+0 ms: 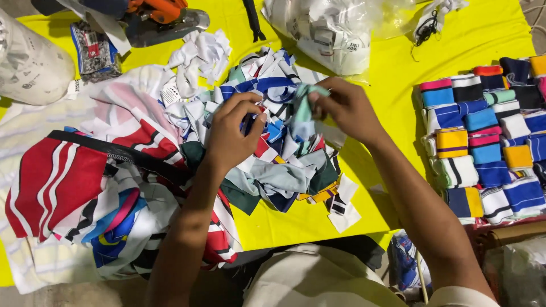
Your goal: The person folds small pieces of fabric, likely socks, one by one on a yellow table. They pick up each item, fold it neatly, and place it into a growing stack on the right side of the frame.
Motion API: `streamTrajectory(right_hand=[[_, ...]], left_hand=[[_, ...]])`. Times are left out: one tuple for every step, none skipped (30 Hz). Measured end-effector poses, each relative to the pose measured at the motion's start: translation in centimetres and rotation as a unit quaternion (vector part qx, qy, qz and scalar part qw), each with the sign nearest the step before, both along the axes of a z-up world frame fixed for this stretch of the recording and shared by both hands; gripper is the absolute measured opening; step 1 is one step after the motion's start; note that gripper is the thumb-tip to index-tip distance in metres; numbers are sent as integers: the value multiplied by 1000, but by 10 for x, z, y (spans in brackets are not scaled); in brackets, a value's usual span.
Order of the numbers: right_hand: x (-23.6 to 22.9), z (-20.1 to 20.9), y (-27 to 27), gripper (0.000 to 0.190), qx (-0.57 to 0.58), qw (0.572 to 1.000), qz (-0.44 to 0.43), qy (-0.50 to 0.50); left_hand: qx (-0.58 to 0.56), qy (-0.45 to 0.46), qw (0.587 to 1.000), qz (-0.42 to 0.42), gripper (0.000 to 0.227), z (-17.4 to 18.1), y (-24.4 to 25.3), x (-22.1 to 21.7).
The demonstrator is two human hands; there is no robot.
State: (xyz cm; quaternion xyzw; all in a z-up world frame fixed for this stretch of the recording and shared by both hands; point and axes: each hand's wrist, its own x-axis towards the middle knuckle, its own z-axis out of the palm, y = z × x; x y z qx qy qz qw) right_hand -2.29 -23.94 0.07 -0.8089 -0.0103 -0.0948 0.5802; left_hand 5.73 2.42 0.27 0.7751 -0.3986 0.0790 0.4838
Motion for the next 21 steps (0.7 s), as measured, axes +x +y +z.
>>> streamTrajectory(right_hand=[[0, -4, -1, 13, -1, 1000, 1, -1], [0, -9, -3, 14, 54, 998, -8, -1], [-2, -13, -5, 15, 110, 994, -17, 0], [-2, -16, -5, 15, 109, 994, -16, 0], [-2, -19, -3, 16, 112, 994, -15, -10], [-2, -22, -2, 16, 115, 993, -14, -21], [-2, -23, 1, 16, 115, 993, -14, -21], [-3, -23, 4, 18, 143, 989, -7, -30], [-3, -22, 6, 20, 170, 985, 0, -41], [-7, -15, 11, 20, 169, 985, 0, -42], [-9, -8, 17, 21, 166, 985, 29, -39], [-12, -1, 22, 22, 162, 984, 59, -36], [-11, -3, 22, 22, 163, 984, 61, -34], [-10, -6, 22, 22, 159, 984, 73, -40], [-9, -8, 22, 22, 156, 983, 84, -45], [-9, -4, 24, 22, 156, 983, 85, -44], [-9, 1, 25, 20, 153, 984, 82, -49], [-9, 6, 26, 19, 151, 984, 80, -53], [-10, 4, 24, 19, 150, 984, 79, -53], [-10, 2, 23, 19, 160, 983, 73, -58], [-10, 0, 21, 19, 171, 981, 69, -62]], left_hand=[[-1, -1, 1000, 1, 7, -4, -1, 1], [-2, -20, 1000, -1, 8, -8, -1, 1], [-3, -38, 999, -4, 10, -12, -2, 1], [-4, -38, 999, -3, 10, -11, -7, -1], [-2, -57, 998, 3, 10, -11, -9, -4], [0, -76, 997, 8, 12, -10, -12, -8], [0, -76, 997, 9, 12, -9, -14, -11], [-2, -81, 997, 15, 15, -7, -16, -15], [-5, -86, 996, 21, 20, -5, -18, -18], [-5, -88, 996, 20, 20, -7, -21, -20], [-15, -77, 997, 13, 25, -10, -23, -22], [-25, -66, 997, 5, 30, -12, -25, -23], [-24, -65, 998, 7, 30, -8, -26, -27], [-21, -73, 997, 7, 30, -5, -28, -31], [-18, -80, 997, 6, 31, -2, -30, -34], [-18, -79, 997, 7, 31, -2, -29, -36], [-19, -73, 997, 1, 30, -1, -29, -37], [-21, -67, 997, -5, 30, -1, -29, -38], [-22, -68, 997, -5, 30, 2, -30, -39], [-21, -61, 998, -16, 28, 5, -30, -40], [-20, -56, 998, -24, 25, 8, -30, -41]])
